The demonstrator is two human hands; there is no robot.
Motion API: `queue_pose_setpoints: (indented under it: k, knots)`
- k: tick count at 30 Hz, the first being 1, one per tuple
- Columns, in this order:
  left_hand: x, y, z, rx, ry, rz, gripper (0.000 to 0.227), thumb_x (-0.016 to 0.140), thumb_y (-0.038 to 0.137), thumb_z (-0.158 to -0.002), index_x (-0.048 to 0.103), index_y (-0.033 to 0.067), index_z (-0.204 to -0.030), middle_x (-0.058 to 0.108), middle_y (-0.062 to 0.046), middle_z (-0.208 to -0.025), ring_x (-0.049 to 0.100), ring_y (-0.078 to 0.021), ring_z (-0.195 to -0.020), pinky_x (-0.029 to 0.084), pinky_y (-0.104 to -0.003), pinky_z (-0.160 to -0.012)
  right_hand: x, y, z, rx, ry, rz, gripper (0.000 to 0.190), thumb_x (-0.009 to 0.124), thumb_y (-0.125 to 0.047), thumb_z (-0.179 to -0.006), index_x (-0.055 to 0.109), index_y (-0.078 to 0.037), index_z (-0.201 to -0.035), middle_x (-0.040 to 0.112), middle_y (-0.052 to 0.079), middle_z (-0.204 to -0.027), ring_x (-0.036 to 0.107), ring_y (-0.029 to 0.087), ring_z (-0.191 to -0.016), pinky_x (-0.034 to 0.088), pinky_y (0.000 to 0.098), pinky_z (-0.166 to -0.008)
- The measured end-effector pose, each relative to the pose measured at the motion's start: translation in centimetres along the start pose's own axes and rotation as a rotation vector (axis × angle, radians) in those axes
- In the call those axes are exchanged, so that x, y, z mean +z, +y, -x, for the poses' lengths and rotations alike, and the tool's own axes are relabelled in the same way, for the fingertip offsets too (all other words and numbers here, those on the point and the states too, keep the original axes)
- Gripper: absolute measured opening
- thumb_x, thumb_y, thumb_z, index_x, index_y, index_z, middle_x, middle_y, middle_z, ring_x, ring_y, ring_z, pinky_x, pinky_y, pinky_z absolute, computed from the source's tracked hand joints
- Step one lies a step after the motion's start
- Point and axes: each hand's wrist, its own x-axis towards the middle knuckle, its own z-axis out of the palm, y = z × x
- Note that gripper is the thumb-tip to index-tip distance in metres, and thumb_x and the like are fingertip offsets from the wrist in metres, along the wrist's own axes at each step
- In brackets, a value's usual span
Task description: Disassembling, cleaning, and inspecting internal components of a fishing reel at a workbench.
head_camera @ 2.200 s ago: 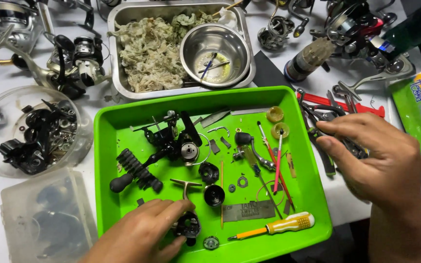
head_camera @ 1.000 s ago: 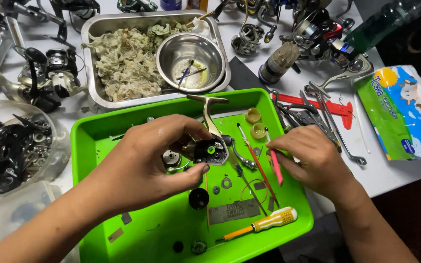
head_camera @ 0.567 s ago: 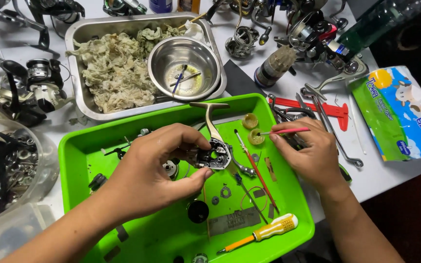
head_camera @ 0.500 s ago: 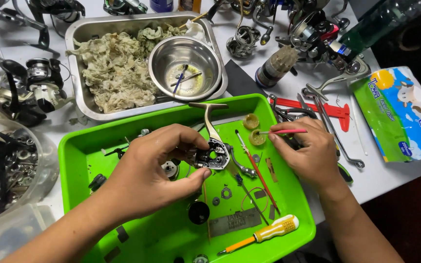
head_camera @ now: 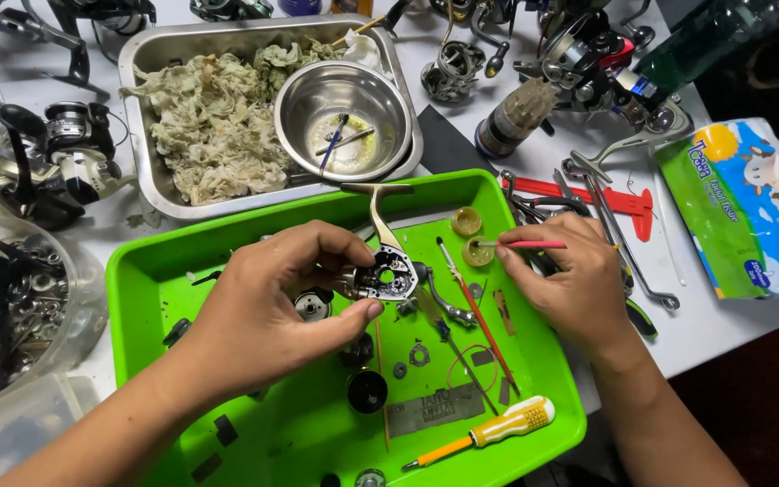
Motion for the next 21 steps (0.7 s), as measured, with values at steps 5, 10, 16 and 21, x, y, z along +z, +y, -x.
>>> queue_pose_setpoints:
  k: [5,10,16,21]
  knots:
    - [-0.04,0.07,0.09,0.001,0.011,0.012,0.027,0.083,0.016,-0.080,0.070,0.0082,-0.103,0.075,-0.001,-0.099,0.072,-0.0064,-0.084,0.064,-0.018,-0.084,0.41,0.47,0.32,-0.005,-0.022,0.019,0.011,0.083,-0.011,-0.087,0.077,-0.012,-0.096,0.074,0.000,-0.088,0.062,0.017,-0.080,0.041,0.0354,-0.080]
    - [-0.06,0.20,0.14,-0.002,0.011,0.016,0.027,0.084,0.015,-0.080,0.070,0.0082,-0.102,0.074,-0.001,-0.098,0.071,-0.0059,-0.080,0.064,-0.017,-0.081,0.31,0.04,0.20,-0.003,0.011,0.006,0.010,0.083,-0.008,-0.088,0.076,-0.011,-0.095,0.075,0.001,-0.087,0.062,0.019,-0.081,0.042,0.0359,-0.082]
    - [0.11,0.07,0.25,-0.031,0.008,0.086,0.025,0.082,0.011,-0.082,0.069,0.0071,-0.102,0.072,-0.002,-0.099,0.071,-0.0069,-0.081,0.064,-0.018,-0.082,0.35,0.13,0.39,0.005,-0.017,-0.007,0.010,0.082,-0.009,-0.087,0.077,-0.011,-0.096,0.074,0.001,-0.086,0.061,0.018,-0.079,0.042,0.0351,-0.081]
    - [0.14,0.08,0.14,-0.188,-0.010,0.222,0.028,0.083,0.010,-0.080,0.068,0.0074,-0.105,0.074,-0.002,-0.103,0.074,-0.0082,-0.087,0.063,-0.019,-0.085,0.18,0.22,0.66,0.080,0.017,0.034,0.007,0.081,-0.014,-0.090,0.078,-0.013,-0.096,0.074,0.000,-0.086,0.064,0.017,-0.082,0.043,0.0359,-0.083]
